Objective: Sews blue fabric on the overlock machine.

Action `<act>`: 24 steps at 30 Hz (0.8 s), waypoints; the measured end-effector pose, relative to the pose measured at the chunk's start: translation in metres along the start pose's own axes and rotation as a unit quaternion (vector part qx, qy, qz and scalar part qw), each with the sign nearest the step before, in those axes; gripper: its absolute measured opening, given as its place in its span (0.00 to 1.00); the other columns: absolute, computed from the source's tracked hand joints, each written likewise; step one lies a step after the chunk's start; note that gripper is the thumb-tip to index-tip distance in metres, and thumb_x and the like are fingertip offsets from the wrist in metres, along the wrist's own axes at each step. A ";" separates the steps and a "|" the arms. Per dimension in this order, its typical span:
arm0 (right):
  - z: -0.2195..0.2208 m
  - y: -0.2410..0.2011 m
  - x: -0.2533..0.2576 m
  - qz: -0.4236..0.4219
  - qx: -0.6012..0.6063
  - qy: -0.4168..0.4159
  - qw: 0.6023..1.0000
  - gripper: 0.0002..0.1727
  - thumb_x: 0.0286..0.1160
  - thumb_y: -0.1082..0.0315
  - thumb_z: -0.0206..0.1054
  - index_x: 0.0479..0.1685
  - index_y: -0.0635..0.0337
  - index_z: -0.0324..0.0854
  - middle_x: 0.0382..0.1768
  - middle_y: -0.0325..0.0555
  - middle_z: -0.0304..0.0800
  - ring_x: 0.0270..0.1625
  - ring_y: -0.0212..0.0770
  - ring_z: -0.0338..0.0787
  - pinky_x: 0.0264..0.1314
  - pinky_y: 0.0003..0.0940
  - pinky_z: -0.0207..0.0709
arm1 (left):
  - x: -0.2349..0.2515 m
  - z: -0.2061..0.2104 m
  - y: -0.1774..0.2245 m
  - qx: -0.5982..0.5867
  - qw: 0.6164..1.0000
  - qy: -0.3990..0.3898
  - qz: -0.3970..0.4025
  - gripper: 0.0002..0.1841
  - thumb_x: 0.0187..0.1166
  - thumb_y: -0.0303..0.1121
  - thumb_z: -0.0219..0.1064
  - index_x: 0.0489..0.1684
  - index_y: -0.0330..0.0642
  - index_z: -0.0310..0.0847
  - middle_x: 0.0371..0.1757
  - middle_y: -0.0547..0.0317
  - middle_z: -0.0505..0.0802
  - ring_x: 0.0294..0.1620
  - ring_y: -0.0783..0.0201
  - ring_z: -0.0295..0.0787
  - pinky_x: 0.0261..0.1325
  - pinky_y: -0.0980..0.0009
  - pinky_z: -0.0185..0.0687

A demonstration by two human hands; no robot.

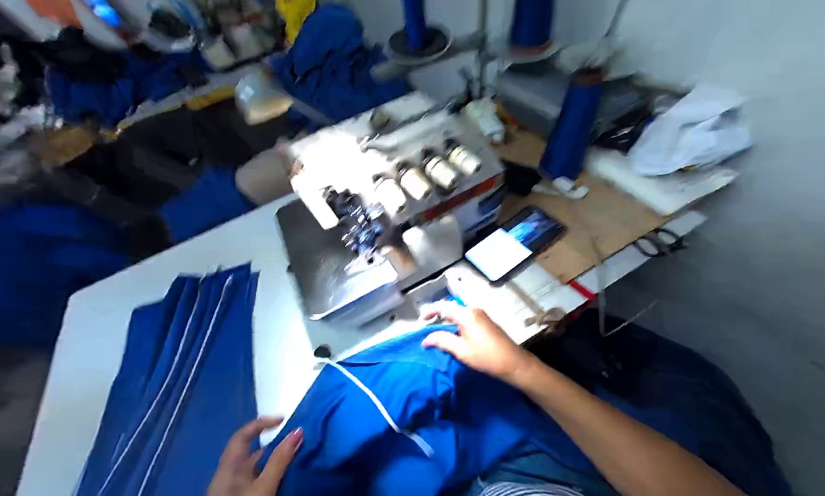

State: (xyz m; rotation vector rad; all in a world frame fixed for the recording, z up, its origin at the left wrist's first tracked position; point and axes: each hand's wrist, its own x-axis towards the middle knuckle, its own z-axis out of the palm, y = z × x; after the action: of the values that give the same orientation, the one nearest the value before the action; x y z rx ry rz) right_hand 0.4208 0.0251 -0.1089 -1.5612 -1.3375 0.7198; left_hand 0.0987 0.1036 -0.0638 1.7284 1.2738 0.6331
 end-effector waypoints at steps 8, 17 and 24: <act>-0.017 -0.005 -0.004 -0.009 0.103 -0.180 0.978 0.18 0.69 0.78 0.67 0.59 0.59 0.89 0.55 0.38 0.94 0.55 0.26 0.90 0.59 0.27 0.84 | -0.013 0.011 0.014 -0.327 0.929 -0.172 0.014 0.15 0.83 0.36 0.67 0.64 0.49 0.89 0.55 0.60 0.95 0.43 0.68 0.95 0.44 0.70 0.94; 0.003 0.005 -0.013 -0.187 -0.089 -0.034 0.978 0.20 0.64 0.80 0.67 0.57 0.59 0.92 0.50 0.46 0.96 0.51 0.36 0.94 0.57 0.32 0.87 | -0.009 0.019 0.011 -0.131 0.978 -0.017 0.164 0.08 0.73 0.29 0.75 0.46 0.50 0.95 0.44 0.66 0.98 0.41 0.70 0.96 0.47 0.73 0.94; 0.013 -0.076 0.025 -0.224 0.093 -0.017 0.970 0.10 0.74 0.76 0.64 0.43 0.60 0.92 0.38 0.35 0.92 0.41 0.20 0.88 0.46 0.14 0.82 | 0.005 -0.046 0.071 0.019 0.927 0.050 0.372 0.05 0.84 0.46 0.67 0.46 0.68 0.90 0.46 0.91 0.90 0.51 0.88 0.84 0.56 0.88 0.78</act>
State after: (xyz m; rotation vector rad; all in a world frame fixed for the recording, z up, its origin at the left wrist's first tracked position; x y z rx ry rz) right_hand 0.3831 0.0511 -0.0420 -1.0495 -1.5319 0.5689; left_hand 0.0984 0.1170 0.0196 2.2352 0.6549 1.1392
